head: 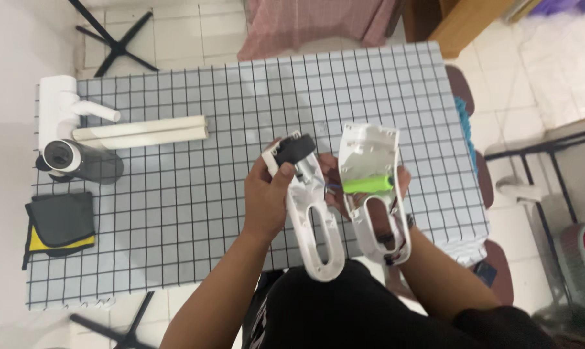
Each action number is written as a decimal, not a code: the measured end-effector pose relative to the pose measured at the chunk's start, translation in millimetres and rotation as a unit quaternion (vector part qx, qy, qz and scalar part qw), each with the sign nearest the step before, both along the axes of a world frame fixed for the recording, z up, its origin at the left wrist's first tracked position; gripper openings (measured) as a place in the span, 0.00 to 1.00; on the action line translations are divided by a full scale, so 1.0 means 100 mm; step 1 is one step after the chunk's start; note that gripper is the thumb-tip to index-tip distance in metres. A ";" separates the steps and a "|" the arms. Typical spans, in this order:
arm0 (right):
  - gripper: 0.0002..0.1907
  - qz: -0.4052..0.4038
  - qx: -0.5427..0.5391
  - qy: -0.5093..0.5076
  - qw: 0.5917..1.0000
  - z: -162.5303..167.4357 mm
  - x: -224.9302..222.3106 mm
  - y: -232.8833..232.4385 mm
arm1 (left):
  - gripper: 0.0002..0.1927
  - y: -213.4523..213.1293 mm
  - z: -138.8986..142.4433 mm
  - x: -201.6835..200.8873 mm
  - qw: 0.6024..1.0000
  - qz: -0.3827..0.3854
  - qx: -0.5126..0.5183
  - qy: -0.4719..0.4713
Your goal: The person uses a screwdriver to unscrew and open the casing of a handheld vacuum cleaner, separates the two housing halves, and removes internal parts including a roller brush and motor unit. They then handle the filter and reattach components, working over a table.
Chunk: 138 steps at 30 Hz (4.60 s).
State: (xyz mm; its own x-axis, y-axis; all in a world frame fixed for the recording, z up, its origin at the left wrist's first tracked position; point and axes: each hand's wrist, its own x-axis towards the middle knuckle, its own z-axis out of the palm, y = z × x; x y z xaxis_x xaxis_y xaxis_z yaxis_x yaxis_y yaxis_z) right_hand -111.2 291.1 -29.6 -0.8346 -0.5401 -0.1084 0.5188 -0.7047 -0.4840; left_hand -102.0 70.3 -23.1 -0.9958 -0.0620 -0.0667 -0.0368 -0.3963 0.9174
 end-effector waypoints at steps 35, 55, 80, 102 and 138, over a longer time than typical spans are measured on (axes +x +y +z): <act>0.22 -0.041 0.509 0.026 0.859 -0.97 -0.31 0.06 | 0.33 0.28 -1.55 -0.27 0.971 -0.004 -0.184 -0.155; 0.33 -0.052 0.691 0.172 0.701 -1.15 -0.25 0.35 | 0.30 0.31 -1.70 -0.08 0.952 0.037 -0.264 -0.149; 0.08 -0.075 0.738 0.545 0.391 -1.28 -0.11 -0.05 | 0.44 0.51 -1.67 0.32 0.954 0.013 -0.221 -0.200; 0.38 -0.190 0.742 0.103 0.634 -1.33 -0.06 0.47 | 0.39 0.56 -1.50 0.36 0.942 0.006 -0.300 -0.147; 0.30 -0.111 0.551 -0.075 0.824 -1.25 0.10 0.32 | 0.33 0.53 -1.46 0.39 0.967 0.060 -0.189 -0.160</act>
State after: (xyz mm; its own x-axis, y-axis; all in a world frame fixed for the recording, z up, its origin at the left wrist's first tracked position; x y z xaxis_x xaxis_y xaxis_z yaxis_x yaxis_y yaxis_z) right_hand -101.3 323.0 -154.5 -0.8322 0.1196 -0.5415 0.5484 0.0330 -0.8355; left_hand -63.5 123.7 -169.5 -0.9120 -0.2565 -0.3202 -0.3171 -0.0547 0.9468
